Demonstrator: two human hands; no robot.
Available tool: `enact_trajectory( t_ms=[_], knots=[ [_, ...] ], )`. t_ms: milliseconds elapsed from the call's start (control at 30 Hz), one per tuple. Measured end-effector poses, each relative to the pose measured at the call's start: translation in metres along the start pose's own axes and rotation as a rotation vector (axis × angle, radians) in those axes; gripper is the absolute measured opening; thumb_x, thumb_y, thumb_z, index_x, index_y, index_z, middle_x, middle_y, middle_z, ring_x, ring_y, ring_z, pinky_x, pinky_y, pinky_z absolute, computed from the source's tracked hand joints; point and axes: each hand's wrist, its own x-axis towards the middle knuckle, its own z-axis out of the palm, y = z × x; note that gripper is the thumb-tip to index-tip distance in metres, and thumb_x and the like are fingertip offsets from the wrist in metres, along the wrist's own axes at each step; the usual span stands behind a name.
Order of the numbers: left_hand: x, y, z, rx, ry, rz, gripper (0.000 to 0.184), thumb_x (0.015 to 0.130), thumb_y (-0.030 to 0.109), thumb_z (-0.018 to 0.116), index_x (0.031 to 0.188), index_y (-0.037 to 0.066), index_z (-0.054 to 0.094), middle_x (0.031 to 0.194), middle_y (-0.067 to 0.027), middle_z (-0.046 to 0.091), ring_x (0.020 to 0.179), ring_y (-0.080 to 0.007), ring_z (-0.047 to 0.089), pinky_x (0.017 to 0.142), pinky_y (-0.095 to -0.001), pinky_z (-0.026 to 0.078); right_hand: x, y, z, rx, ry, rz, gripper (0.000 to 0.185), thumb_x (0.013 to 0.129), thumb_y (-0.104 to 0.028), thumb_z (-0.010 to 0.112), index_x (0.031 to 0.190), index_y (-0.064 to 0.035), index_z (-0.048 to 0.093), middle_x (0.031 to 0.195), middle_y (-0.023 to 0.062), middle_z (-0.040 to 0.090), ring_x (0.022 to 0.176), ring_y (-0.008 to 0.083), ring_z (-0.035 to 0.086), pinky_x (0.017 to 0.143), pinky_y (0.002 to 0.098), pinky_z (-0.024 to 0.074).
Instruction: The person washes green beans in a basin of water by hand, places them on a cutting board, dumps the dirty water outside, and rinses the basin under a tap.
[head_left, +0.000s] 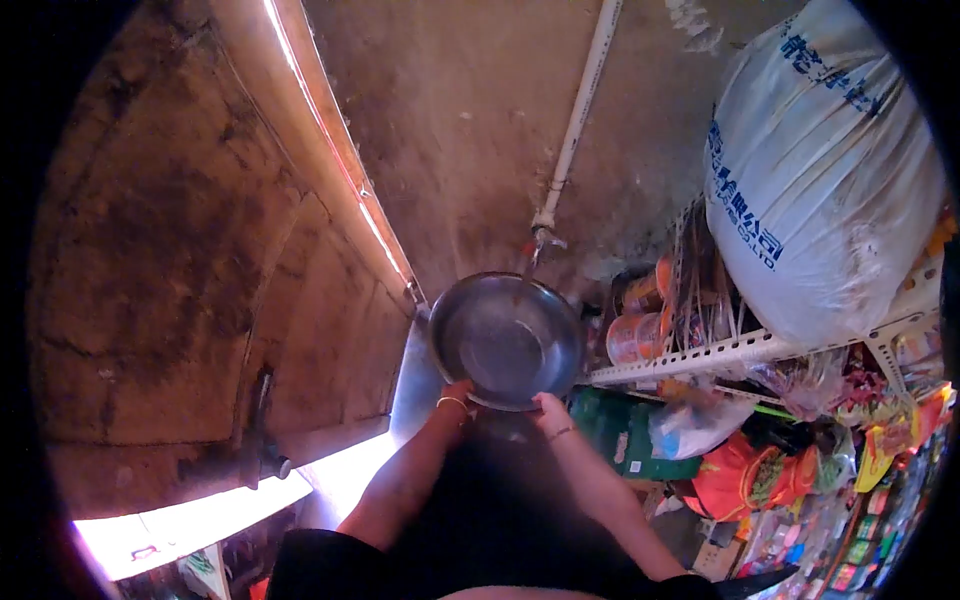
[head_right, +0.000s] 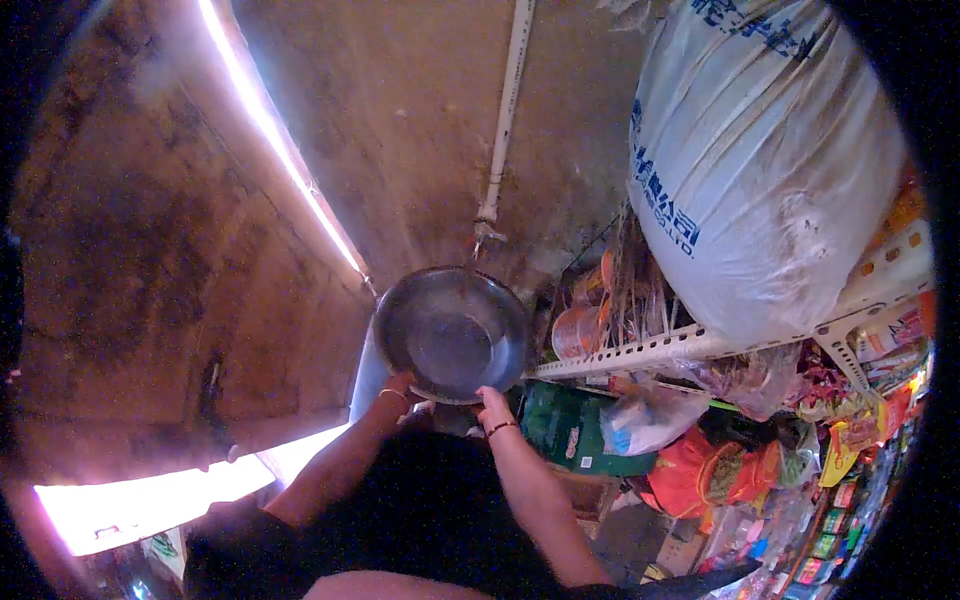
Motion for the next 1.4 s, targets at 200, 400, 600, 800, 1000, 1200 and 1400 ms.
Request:
enact_trajectory(
  t_ms=[200,400,600,800,1000,1200,1400],
  knots=[
    [0.063,-0.024,-0.027,-0.007,-0.12,-0.103,0.029,0.063,0.006,0.056,0.091,-0.002,0.051,0.082,-0.0169,0.055,0.07,-0.0325,0.057,0.057,-0.0447,0.052,-0.012,0.001,0.003,-0.024,0.019,-0.043,0.028,0.066,-0.005,0.052,0.093,-0.0021,0.046,0.09,0.0124,0.047,0.084,0.0277,0.046,0.07,0.0405,0.0433],
    [0.067,-0.027,-0.027,-0.024,-0.076,-0.095,0.031,0.062,0.005,0.058,0.091,-0.002,0.05,0.08,-0.0143,0.053,0.067,-0.0338,0.056,0.059,-0.0466,0.052,0.04,0.016,-0.018,0.034,0.04,0.004,0.026,0.064,-0.002,0.051,0.09,0.0,0.046,0.092,0.0128,0.05,0.085,0.0299,0.047,0.08,0.0429,0.0411],
    [0.108,-0.047,-0.045,-0.019,-0.135,-0.092,0.018,0.062,0.007,0.058,0.078,0.001,0.053,0.072,-0.0127,0.051,0.063,-0.0285,0.055,0.056,-0.0426,0.052,-0.001,0.005,-0.002,-0.021,0.088,0.003,0.025,0.063,-0.004,0.052,0.088,-0.0012,0.048,0.09,0.013,0.051,0.084,0.0284,0.049,0.074,0.0421,0.0433],
    [0.032,-0.014,-0.017,0.283,-0.116,0.095,0.014,0.064,0.007,0.058,0.076,0.002,0.053,0.071,-0.0118,0.051,0.063,-0.0264,0.055,0.054,-0.0405,0.052,0.016,0.009,-0.01,-0.005,0.111,-0.027,0.019,0.063,-0.006,0.053,0.082,-0.0042,0.05,0.081,0.0118,0.051,0.079,0.0265,0.049,0.067,0.0401,0.0445],
    [0.031,-0.013,-0.016,0.086,-0.036,-0.063,0.017,0.064,0.008,0.058,0.078,0.002,0.052,0.075,-0.0116,0.051,0.065,-0.0254,0.054,0.057,-0.0397,0.052,0.023,0.012,-0.017,0.013,0.054,0.008,0.03,0.062,-0.003,0.052,0.092,-0.0028,0.046,0.093,0.0119,0.049,0.087,0.0273,0.048,0.075,0.043,0.0433],
    [0.039,-0.017,-0.019,0.049,-0.076,-0.108,0.02,0.062,0.01,0.06,0.078,0.002,0.052,0.075,-0.0114,0.051,0.067,-0.0266,0.053,0.059,-0.0414,0.049,0.025,0.011,-0.019,0.019,0.041,0.016,0.035,0.063,-0.002,0.051,0.097,-0.0016,0.045,0.101,0.0136,0.048,0.095,0.0297,0.045,0.081,0.045,0.0406],
    [0.052,-0.02,-0.024,0.056,-0.033,-0.132,0.022,0.061,0.01,0.06,0.08,0.003,0.052,0.078,-0.0117,0.051,0.069,-0.0276,0.053,0.059,-0.0404,0.049,0.011,0.01,-0.01,0.037,0.052,-0.022,0.034,0.063,-0.003,0.051,0.096,-0.0019,0.045,0.099,0.014,0.047,0.094,0.0295,0.045,0.08,0.0475,0.041]
  ],
)
